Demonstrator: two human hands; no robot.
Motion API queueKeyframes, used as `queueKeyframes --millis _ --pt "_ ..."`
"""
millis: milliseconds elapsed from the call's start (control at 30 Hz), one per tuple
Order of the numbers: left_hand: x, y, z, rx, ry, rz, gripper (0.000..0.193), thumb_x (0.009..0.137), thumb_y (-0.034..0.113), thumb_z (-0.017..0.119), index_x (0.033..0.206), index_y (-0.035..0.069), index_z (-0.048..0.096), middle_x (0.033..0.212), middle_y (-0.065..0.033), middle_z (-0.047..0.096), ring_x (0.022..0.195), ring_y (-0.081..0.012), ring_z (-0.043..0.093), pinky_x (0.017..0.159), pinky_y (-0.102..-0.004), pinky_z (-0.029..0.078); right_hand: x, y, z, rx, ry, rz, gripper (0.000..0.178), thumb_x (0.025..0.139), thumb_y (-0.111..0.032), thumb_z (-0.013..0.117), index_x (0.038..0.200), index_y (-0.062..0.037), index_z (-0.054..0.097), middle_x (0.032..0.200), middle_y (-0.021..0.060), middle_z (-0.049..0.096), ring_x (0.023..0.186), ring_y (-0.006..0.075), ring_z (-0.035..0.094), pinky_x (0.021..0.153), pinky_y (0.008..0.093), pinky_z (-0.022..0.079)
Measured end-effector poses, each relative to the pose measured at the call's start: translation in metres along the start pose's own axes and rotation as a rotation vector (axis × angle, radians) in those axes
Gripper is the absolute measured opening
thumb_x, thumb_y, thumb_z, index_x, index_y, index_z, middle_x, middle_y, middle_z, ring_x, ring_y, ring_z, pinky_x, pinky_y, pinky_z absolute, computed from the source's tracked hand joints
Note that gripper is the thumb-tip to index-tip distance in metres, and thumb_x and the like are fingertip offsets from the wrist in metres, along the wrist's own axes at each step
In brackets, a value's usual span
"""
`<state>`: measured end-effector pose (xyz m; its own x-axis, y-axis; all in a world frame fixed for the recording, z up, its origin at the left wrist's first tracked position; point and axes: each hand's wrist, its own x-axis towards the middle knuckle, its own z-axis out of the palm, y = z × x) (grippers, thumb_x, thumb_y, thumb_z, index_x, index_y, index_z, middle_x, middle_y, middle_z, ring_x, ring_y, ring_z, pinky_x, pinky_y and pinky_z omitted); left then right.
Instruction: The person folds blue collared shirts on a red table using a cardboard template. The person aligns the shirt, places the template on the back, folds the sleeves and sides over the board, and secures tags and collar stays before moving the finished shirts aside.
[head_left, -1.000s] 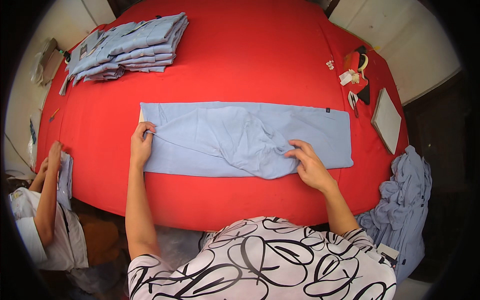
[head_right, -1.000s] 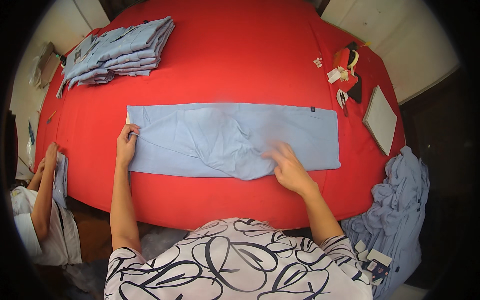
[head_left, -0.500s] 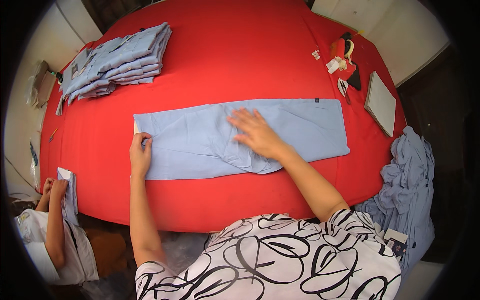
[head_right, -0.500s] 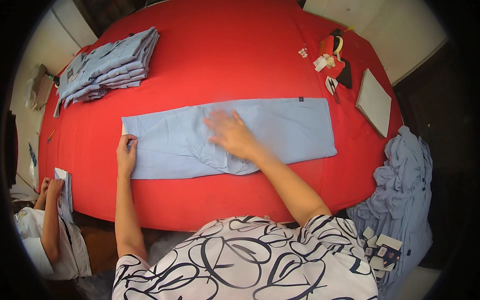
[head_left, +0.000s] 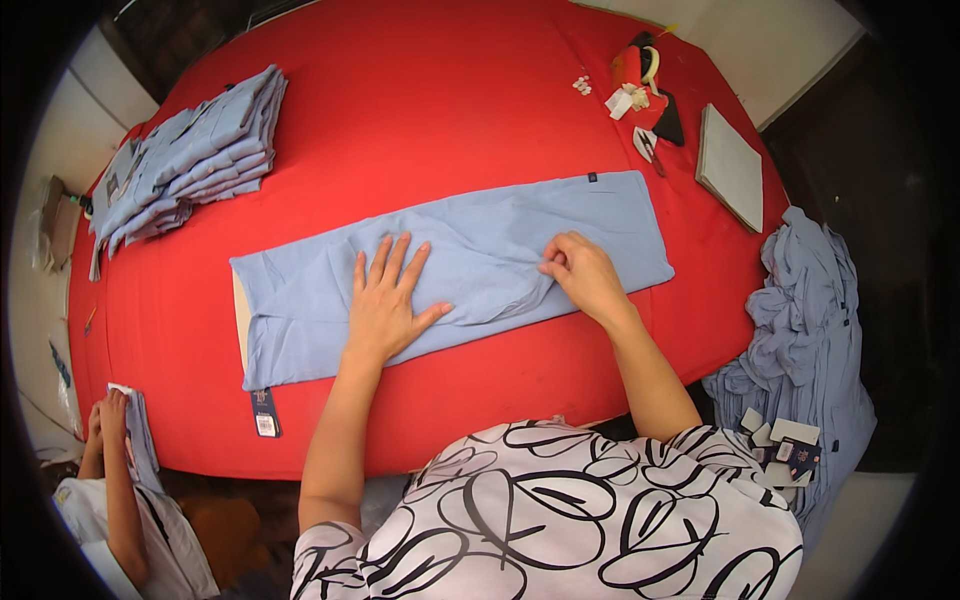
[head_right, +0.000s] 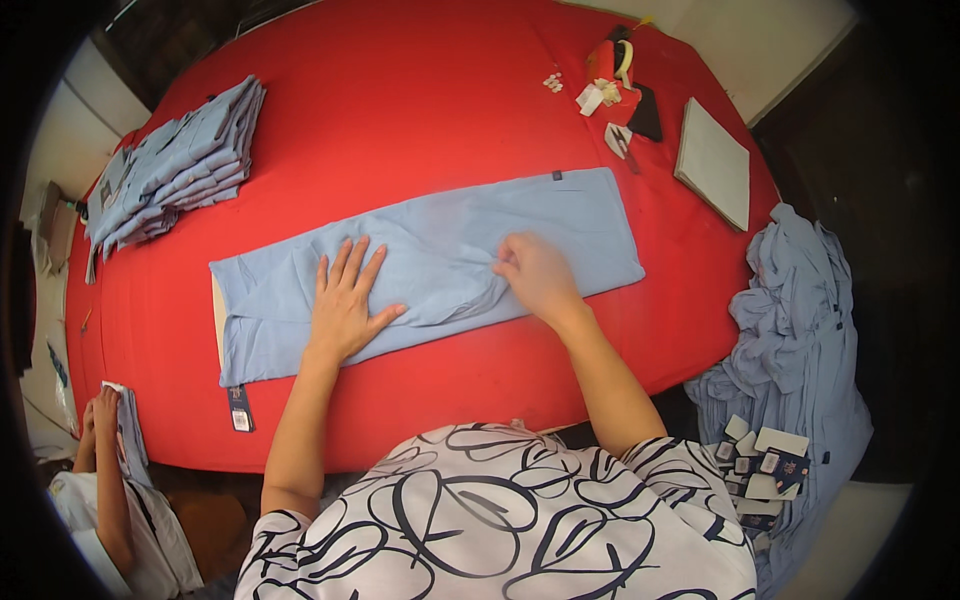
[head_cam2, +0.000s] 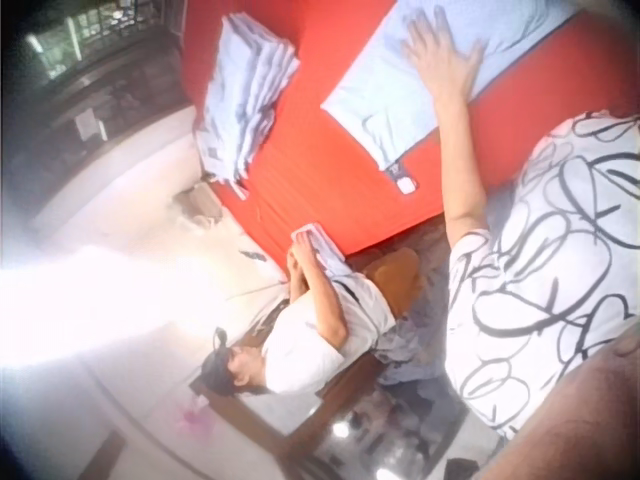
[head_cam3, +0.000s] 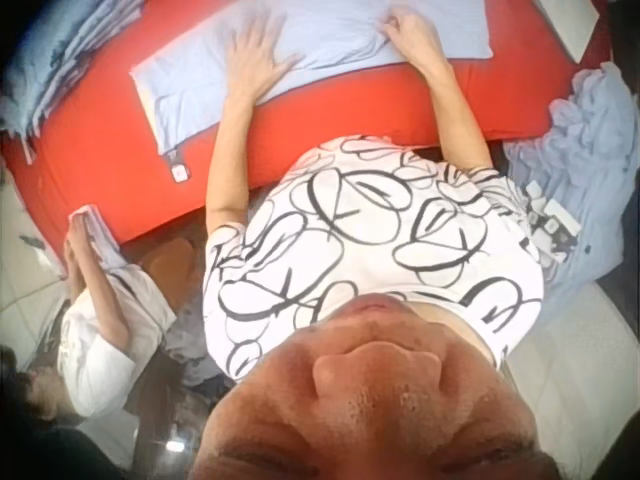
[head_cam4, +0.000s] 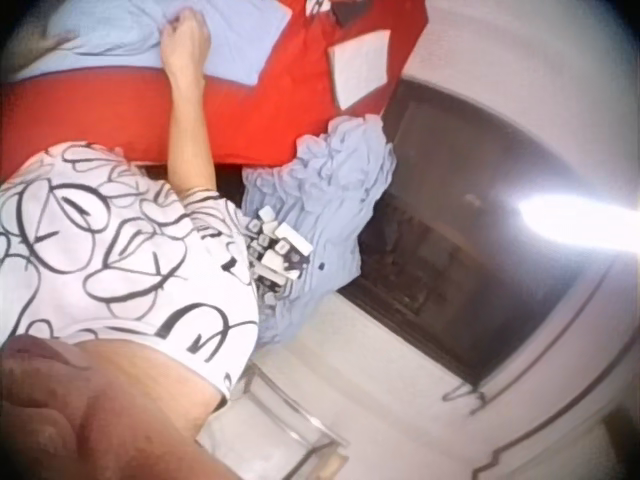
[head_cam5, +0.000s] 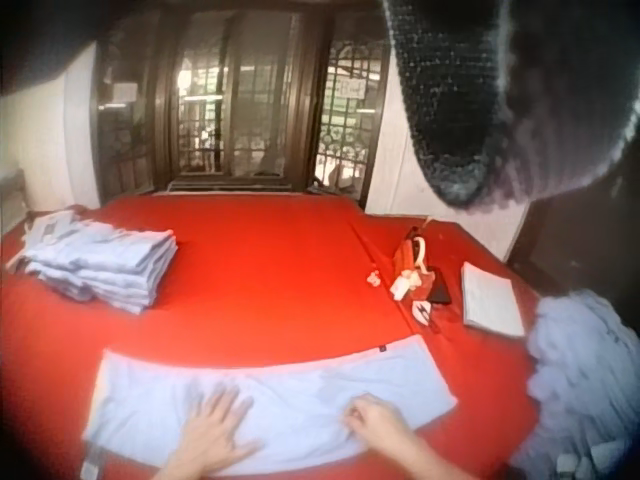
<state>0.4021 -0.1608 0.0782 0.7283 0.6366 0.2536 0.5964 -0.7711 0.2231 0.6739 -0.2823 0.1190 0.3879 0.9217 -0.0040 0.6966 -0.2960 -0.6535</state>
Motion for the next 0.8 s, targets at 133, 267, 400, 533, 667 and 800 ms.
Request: queueKeyframes --millis 133,267,400,533,667,800 --pt "0.000 0.011 0.000 0.008 0.018 -0.045 0.081 0.085 0.053 0.066 0.150 0.013 0.041 0.158 -0.0135 0.033 0.146 -0.0378 0.026 0.117 -0.0593 0.018 -0.001 0.082 -0.013 -0.272 0.396 0.028 0.033 0.082 -0.017 0.077 0.109 -0.0032 0.064 0.111 0.0144 0.060 0.102 0.0311 0.058 0.089 0.0379 0.048" --pt "-0.001 0.037 0.009 -0.045 0.135 0.003 0.072 0.089 0.047 0.064 0.149 0.012 0.043 0.157 -0.0136 0.035 0.146 -0.0393 0.027 0.117 -0.0601 0.019 -0.012 0.108 -0.045 -0.569 0.479 0.389 0.062 0.080 -0.036 0.078 0.128 -0.0014 0.057 0.119 0.0201 0.061 0.112 0.0381 0.056 0.096 0.0435 0.046" --pt "0.008 0.060 0.032 -0.037 0.071 0.070 0.060 0.093 0.043 0.061 0.145 0.015 0.049 0.155 -0.0106 0.038 0.146 -0.0372 0.028 0.117 -0.0592 0.020 -0.003 0.159 -0.052 -0.393 0.360 0.450 0.069 0.079 -0.038 0.078 0.130 0.0031 0.055 0.122 0.0234 0.062 0.113 0.0395 0.058 0.097 0.0455 0.047" --pt "0.009 0.059 0.036 -0.080 0.075 0.053 0.057 0.095 0.044 0.057 0.145 0.016 0.050 0.154 -0.0093 0.041 0.146 -0.0354 0.028 0.118 -0.0574 0.019 0.011 0.166 -0.070 -0.190 0.377 0.348 0.047 0.081 -0.023 0.074 0.119 -0.0005 0.057 0.113 0.0212 0.064 0.098 0.0353 0.063 0.088 0.0427 0.050" --pt "0.006 0.051 0.030 -0.275 0.047 -0.048 0.054 0.101 0.039 0.050 0.147 0.013 0.046 0.155 -0.0092 0.040 0.147 -0.0331 0.029 0.121 -0.0519 0.017 0.011 -0.007 -0.058 -0.059 0.322 0.135 0.025 0.082 -0.008 0.068 0.103 -0.0051 0.054 0.093 0.0156 0.062 0.079 0.0285 0.063 0.075 0.0392 0.052" --pt "0.009 0.044 0.030 -1.169 0.310 -0.299 0.052 0.105 0.033 0.040 0.148 0.004 0.042 0.155 -0.0133 0.039 0.147 -0.0303 0.029 0.122 -0.0438 0.016 -0.007 -0.081 0.021 0.043 0.026 -0.366 0.032 0.084 -0.017 0.074 0.109 -0.0038 0.060 0.128 0.0195 0.059 0.106 0.0330 0.062 0.094 0.0380 0.049"
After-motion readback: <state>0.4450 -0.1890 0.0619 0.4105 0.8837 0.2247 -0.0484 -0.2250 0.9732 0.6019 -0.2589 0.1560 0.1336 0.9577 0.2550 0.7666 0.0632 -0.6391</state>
